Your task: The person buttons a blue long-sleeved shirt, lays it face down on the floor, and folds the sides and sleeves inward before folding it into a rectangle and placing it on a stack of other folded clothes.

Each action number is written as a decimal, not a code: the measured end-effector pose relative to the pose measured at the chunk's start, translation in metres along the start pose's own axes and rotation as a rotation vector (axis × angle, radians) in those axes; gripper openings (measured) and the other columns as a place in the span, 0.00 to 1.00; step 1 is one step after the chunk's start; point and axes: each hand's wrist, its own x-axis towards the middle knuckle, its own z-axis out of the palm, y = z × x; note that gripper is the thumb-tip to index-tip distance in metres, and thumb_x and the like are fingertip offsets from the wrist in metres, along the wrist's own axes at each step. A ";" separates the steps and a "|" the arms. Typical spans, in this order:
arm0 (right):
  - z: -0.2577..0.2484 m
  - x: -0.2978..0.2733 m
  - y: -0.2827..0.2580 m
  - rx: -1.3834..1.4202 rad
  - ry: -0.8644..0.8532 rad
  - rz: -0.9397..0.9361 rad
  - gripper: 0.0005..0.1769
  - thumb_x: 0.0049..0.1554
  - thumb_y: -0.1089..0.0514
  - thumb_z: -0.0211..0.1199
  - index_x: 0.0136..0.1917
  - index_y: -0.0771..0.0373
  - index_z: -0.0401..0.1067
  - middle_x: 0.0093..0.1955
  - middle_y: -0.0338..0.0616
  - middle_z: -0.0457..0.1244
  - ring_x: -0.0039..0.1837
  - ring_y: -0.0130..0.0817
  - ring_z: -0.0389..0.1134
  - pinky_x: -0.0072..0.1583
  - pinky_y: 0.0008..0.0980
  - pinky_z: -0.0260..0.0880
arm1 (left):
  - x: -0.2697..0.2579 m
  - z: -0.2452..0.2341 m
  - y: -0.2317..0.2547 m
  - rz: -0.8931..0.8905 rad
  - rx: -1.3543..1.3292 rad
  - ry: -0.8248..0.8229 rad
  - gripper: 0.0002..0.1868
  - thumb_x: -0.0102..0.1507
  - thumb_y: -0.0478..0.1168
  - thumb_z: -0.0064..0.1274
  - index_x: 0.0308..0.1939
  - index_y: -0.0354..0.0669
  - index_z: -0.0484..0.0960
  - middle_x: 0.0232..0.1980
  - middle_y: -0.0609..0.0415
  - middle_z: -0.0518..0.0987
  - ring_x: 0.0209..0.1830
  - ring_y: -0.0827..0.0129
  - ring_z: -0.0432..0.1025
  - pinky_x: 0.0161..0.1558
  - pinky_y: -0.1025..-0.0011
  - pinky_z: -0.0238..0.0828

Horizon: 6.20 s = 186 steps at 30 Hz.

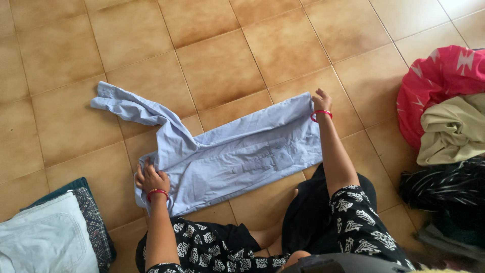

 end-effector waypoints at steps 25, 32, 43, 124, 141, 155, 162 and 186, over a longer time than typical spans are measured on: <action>0.098 -0.115 0.009 -0.680 -0.579 -0.784 0.25 0.62 0.50 0.60 0.68 0.64 0.66 0.76 0.56 0.56 0.81 0.53 0.50 0.79 0.51 0.49 | -0.002 0.006 -0.003 -0.008 0.060 -0.008 0.17 0.61 0.39 0.50 0.54 0.41 0.73 0.79 0.57 0.70 0.83 0.51 0.55 0.75 0.43 0.46; 0.089 -0.113 -0.009 -0.926 -0.660 -0.637 0.46 0.61 0.32 0.55 0.79 0.65 0.52 0.83 0.56 0.45 0.84 0.48 0.42 0.80 0.48 0.39 | -0.004 0.008 -0.005 -0.012 0.021 -0.020 0.19 0.60 0.39 0.49 0.55 0.41 0.73 0.78 0.56 0.70 0.82 0.50 0.55 0.74 0.42 0.44; -0.001 -0.042 -0.009 -1.210 -0.409 -0.194 0.52 0.63 0.25 0.43 0.84 0.62 0.39 0.87 0.49 0.32 0.87 0.46 0.26 0.80 0.56 0.25 | -0.006 0.012 -0.008 -0.015 0.004 0.017 0.19 0.60 0.39 0.50 0.55 0.41 0.74 0.78 0.55 0.71 0.82 0.49 0.55 0.75 0.41 0.45; 0.160 -0.294 -0.121 0.065 -1.481 0.138 0.09 0.57 0.63 0.61 0.51 0.64 0.79 0.60 0.42 0.71 0.65 0.35 0.71 0.66 0.36 0.71 | 0.024 0.044 -0.037 -0.698 -0.695 -0.248 0.17 0.54 0.40 0.58 0.48 0.55 0.88 0.32 0.50 0.81 0.32 0.60 0.76 0.40 0.63 0.73; 0.193 -0.268 -0.063 -0.956 -0.649 -0.574 0.43 0.64 0.31 0.45 0.83 0.55 0.48 0.87 0.49 0.37 0.86 0.45 0.34 0.81 0.49 0.30 | 0.032 0.053 -0.024 -0.333 -0.416 0.131 0.21 0.59 0.31 0.57 0.57 0.46 0.83 0.62 0.45 0.79 0.60 0.48 0.74 0.56 0.59 0.71; 0.198 -0.263 -0.055 -0.941 -0.649 -0.559 0.42 0.62 0.33 0.49 0.82 0.55 0.50 0.86 0.50 0.38 0.85 0.47 0.34 0.79 0.52 0.30 | 0.056 -0.008 0.016 -0.287 -0.027 -0.026 0.31 0.59 0.43 0.59 0.63 0.33 0.75 0.75 0.43 0.67 0.67 0.42 0.63 0.63 0.41 0.56; 0.279 -0.310 -0.047 -0.593 -0.793 -0.640 0.38 0.65 0.35 0.49 0.79 0.58 0.56 0.84 0.53 0.45 0.86 0.49 0.41 0.80 0.51 0.38 | 0.024 0.068 0.063 0.347 -0.283 -0.211 0.27 0.68 0.45 0.48 0.71 0.40 0.72 0.78 0.50 0.66 0.81 0.53 0.56 0.77 0.52 0.51; 0.038 -0.113 0.001 -1.062 -0.392 -0.272 0.51 0.63 0.27 0.44 0.84 0.63 0.41 0.87 0.50 0.35 0.87 0.43 0.31 0.81 0.47 0.29 | 0.033 0.041 0.042 0.071 0.054 -0.323 0.44 0.70 0.66 0.36 0.81 0.41 0.56 0.84 0.48 0.53 0.85 0.56 0.44 0.79 0.49 0.35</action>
